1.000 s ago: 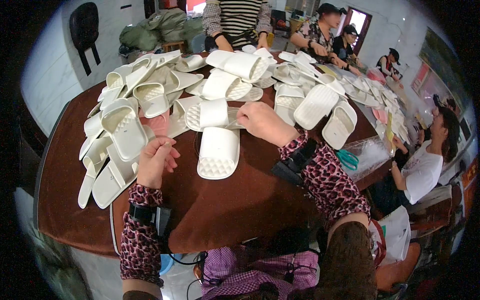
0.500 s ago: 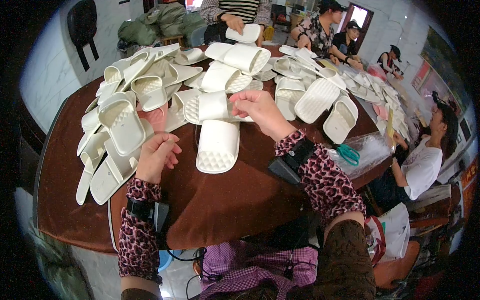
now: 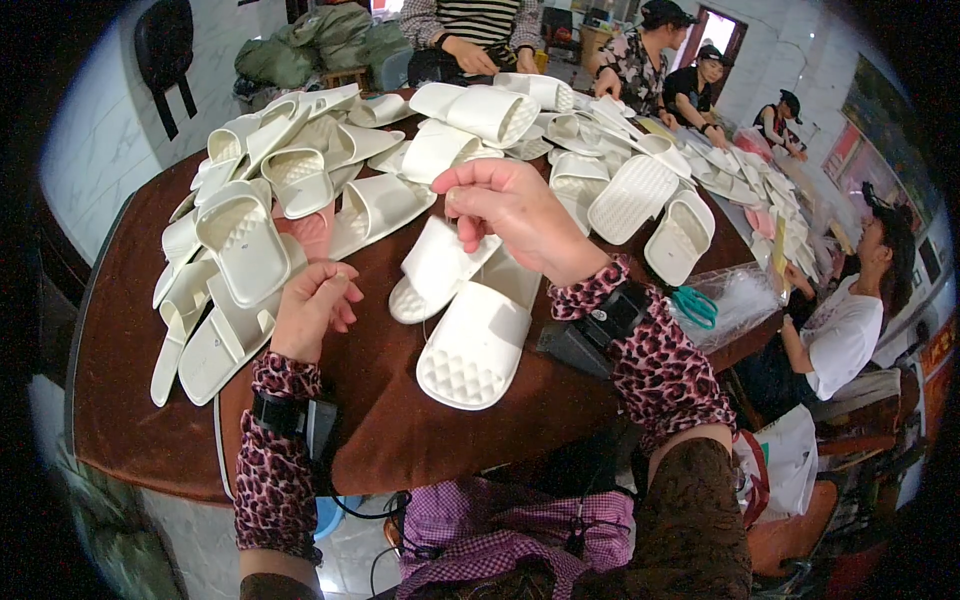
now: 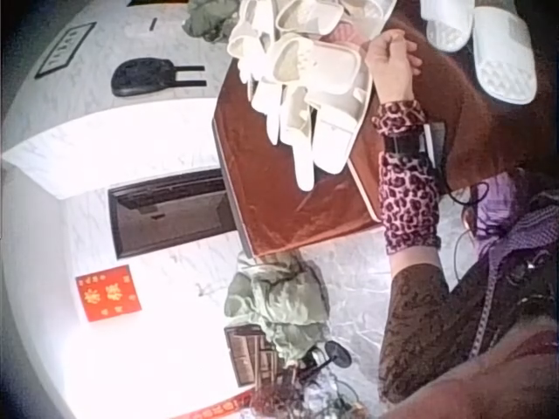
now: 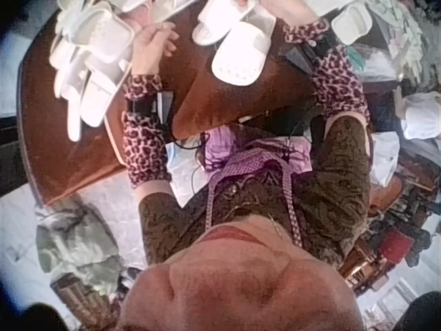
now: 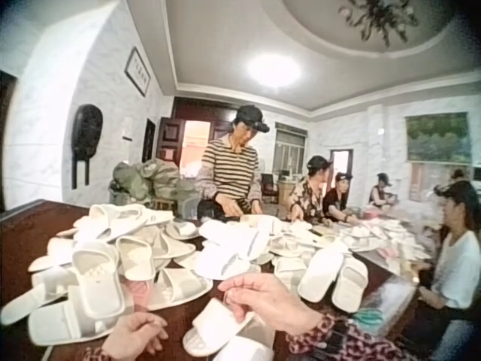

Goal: The recorder is assembling white slippers by threading and cutting plastic fasteners.

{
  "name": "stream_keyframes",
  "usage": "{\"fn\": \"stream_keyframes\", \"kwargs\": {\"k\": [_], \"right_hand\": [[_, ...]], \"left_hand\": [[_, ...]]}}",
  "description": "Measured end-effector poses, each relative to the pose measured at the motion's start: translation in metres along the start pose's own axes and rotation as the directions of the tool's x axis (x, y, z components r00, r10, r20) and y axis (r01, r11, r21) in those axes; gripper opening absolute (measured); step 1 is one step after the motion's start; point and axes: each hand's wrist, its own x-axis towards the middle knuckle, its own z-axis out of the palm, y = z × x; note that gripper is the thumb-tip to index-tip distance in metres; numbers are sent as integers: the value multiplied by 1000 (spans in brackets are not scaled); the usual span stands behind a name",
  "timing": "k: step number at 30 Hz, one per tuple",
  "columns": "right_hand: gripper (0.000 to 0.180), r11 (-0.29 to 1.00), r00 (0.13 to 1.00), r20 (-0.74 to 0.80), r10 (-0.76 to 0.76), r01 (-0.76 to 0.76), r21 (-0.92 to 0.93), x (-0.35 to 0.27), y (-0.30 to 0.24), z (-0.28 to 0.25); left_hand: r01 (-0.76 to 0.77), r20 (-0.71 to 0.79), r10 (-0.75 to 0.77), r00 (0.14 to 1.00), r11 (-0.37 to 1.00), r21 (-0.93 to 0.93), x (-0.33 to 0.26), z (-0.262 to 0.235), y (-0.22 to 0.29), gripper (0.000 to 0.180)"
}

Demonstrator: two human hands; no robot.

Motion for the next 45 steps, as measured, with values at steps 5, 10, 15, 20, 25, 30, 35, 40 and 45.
{"fn": "stream_keyframes", "kwargs": {"k": [5, 10, 15, 20, 25, 30, 35, 40, 45], "right_hand": [[20, 994, 998, 58, -28, 34, -107, -9, -23, 1], [20, 973, 991, 130, -12, 41, -228, -12, -27, 5], [20, 947, 984, 171, -51, 102, -304, -13, -36, 11], [20, 937, 981, 183, -71, 128, -324, -12, -41, 16], [19, 917, 984, 175, -28, 95, -387, -15, -36, 16], [18, 918, 976, 215, 5, 81, -388, -13, -26, 12], [18, 917, 972, 235, 21, 76, -392, -6, -12, 6], [15, 821, 966, 249, -71, 198, -535, 11, -4, 14], [20, 821, 968, 242, -64, 189, -538, 55, 6, 33]], "left_hand": [[-45, -53, 41, 998, 997, -69, 2, 1, -3, 18], [-183, -119, 169, 978, 975, -124, 2, -2, -5, 18], [-216, -117, 202, 972, 969, -118, 1, 0, -2, 17], [-224, -112, 211, 971, 967, -120, -1, 0, 2, 17], [-190, -50, 187, 981, 978, -85, 0, -1, -1, 18], [-164, 1, 165, 986, 982, -93, 0, 2, -2, 18], [-128, 64, 132, 989, 990, -61, -1, 5, -2, 18], [-134, 78, 138, 987, 990, -48, -1, 4, -2, 18], [-210, 49, 208, 977, 977, 29, 2, 7, -9, 18]]}}
